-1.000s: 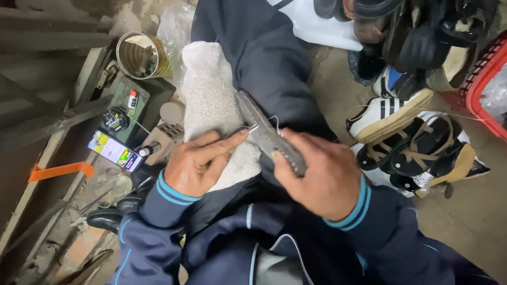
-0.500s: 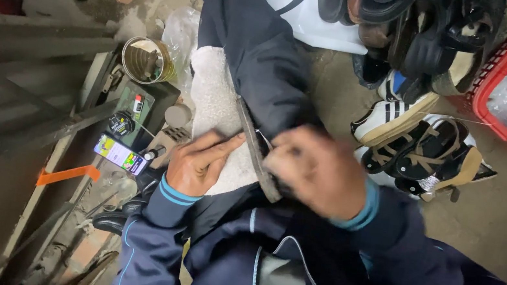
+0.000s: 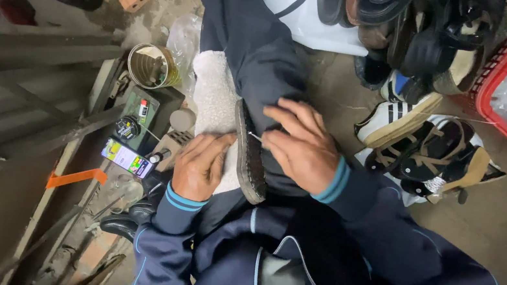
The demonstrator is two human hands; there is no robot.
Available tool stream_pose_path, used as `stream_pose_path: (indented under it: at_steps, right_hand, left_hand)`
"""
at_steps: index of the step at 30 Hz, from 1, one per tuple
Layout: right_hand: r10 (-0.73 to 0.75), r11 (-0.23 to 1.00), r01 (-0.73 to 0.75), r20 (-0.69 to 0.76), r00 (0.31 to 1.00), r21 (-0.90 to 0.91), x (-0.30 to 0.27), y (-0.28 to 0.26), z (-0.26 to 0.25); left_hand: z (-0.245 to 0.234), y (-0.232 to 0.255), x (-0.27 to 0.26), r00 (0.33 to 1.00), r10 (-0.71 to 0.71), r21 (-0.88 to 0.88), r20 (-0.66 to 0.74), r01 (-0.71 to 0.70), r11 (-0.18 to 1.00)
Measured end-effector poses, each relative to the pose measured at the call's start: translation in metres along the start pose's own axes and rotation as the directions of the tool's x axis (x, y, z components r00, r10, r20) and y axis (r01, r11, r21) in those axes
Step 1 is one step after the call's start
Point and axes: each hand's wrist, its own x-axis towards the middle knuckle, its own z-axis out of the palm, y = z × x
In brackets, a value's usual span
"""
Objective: Hand-sewing a replacement sole onto a shoe using a needle and thread in a workshop.
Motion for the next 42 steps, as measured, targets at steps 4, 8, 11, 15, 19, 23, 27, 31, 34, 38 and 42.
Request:
stream_pose_path:
  at_steps: [4, 8, 11, 15, 19, 23, 27, 31, 34, 38, 42]
  right_hand:
    - [0.084, 0.82, -0.129, 0.107, 0.991, 0.557, 0.018, -0.026, -0.052]
    - [0.143, 0.776, -0.218, 0.172, 0.975, 0.592, 0.02, -0.016, -0.041]
    - [0.145, 0.934, -0.168, 0.094, 0.985, 0.315, 0.013, -0.007, -0.005]
    - [0.111, 0.966, -0.153, 0.203, 0.973, 0.207, 0.007, -0.006, 0.005]
    - [0.142, 0.965, -0.184, 0.215, 0.966, 0.185, 0.018, -0.018, -0.023]
    - [0.225, 0.933, -0.26, 0.164, 0.961, 0.248, 0.023, -0.017, -0.03]
    - [0.238, 0.896, -0.276, 0.149, 0.96, 0.347, 0.019, -0.021, -0.027]
    - [0.198, 0.914, -0.232, 0.136, 0.971, 0.333, 0.019, -0.017, -0.018]
    - [0.199, 0.929, -0.229, 0.13, 0.971, 0.292, 0.02, -0.018, -0.017]
    - [0.191, 0.967, -0.208, 0.126, 0.974, 0.148, 0.012, -0.007, -0.009]
    - [0.168, 0.985, -0.159, 0.195, 0.966, -0.061, -0.009, 0.009, 0.032]
  left_hand:
    - [0.005, 0.007, 0.005, 0.999, -0.042, -0.08, -0.026, 0.039, 0.996]
    - [0.016, 0.011, 0.005, 0.996, -0.056, -0.039, -0.073, 0.053, 0.998]
    - [0.015, 0.011, 0.005, 0.996, -0.055, -0.005, -0.075, 0.055, 0.998]
    - [0.02, 0.001, -0.001, 0.994, -0.072, 0.032, -0.085, 0.075, 0.997]
    - [0.023, -0.006, 0.001, 0.994, -0.085, 0.024, -0.068, 0.087, 0.996]
    - [0.025, -0.017, 0.006, 0.991, -0.136, 0.052, 0.008, 0.135, 0.989]
    - [-0.002, 0.006, 0.025, 0.975, -0.183, -0.139, 0.128, 0.2, 0.97]
    - [0.0, -0.003, 0.008, 0.97, -0.193, -0.162, 0.146, 0.216, 0.963]
    - [0.009, -0.028, -0.021, 0.933, -0.346, 0.036, 0.097, 0.344, 0.938]
    - [-0.011, -0.05, -0.06, 0.797, -0.604, 0.256, -0.02, 0.588, 0.768]
    - [-0.016, -0.037, -0.068, 0.773, -0.633, 0.306, -0.051, 0.615, 0.727]
